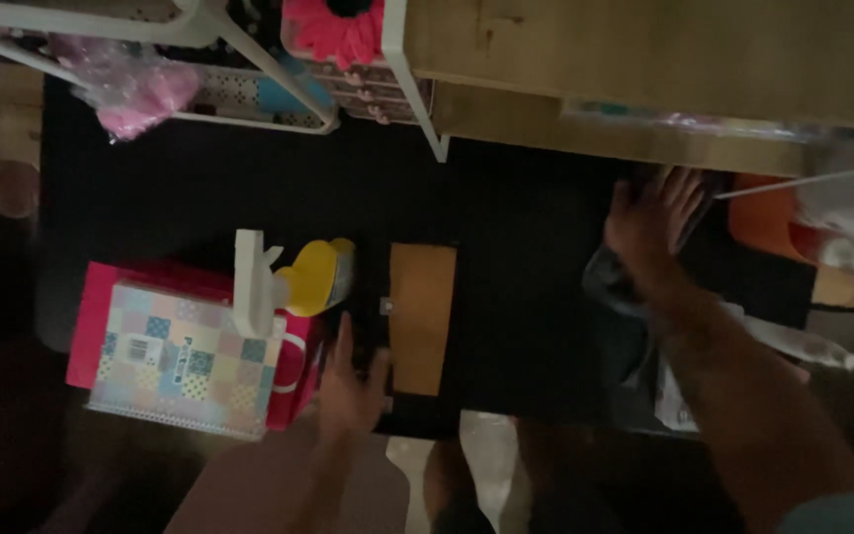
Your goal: Clean and organize a cluttered desk surface.
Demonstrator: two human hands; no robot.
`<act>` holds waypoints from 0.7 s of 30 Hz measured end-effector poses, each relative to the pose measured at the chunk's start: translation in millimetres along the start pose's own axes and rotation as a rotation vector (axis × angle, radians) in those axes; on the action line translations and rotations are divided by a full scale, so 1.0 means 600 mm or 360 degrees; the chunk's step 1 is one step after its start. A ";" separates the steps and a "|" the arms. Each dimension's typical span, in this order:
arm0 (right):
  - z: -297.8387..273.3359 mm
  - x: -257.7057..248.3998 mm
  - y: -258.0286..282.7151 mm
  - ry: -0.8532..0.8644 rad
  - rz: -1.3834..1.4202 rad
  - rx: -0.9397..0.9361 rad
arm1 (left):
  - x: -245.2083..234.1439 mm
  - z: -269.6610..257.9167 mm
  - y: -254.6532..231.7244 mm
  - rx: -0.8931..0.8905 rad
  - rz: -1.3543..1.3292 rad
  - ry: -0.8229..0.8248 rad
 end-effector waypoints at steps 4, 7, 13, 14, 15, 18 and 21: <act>0.096 -0.001 0.000 -0.0358 0.0005 -0.0315 | 0.009 -0.005 -0.021 0.0176 0.0449 0.0030; 0.136 0.029 0.033 -0.0156 -0.0034 -0.0450 | 0.027 0.009 0.004 0.0163 0.0503 0.0070; 0.164 0.108 0.148 0.0250 -0.0097 -0.0713 | 0.032 0.007 0.014 0.0529 0.0435 -0.0168; 0.165 0.115 0.170 0.0309 -0.0106 -0.0754 | 0.033 0.005 0.016 0.0656 0.0392 -0.0244; 0.164 0.120 0.193 0.0366 -0.0112 -0.0792 | 0.034 0.007 0.018 0.0655 0.0396 -0.0247; 0.152 0.132 0.236 0.0531 -0.0132 -0.0895 | 0.043 0.013 0.035 0.0482 0.0398 -0.0204; 0.110 0.099 0.292 0.0636 -0.0139 -0.0965 | 0.045 0.012 0.046 0.0346 0.0338 -0.0127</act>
Point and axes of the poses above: each hand's wrist, its own z-axis towards the middle knuckle, its own x-axis out of the palm, y = z × x, the point moved 1 cm from there along z, towards the middle knuckle, and after that the axes turned 4 degrees about -x, right-handed, at the moved point
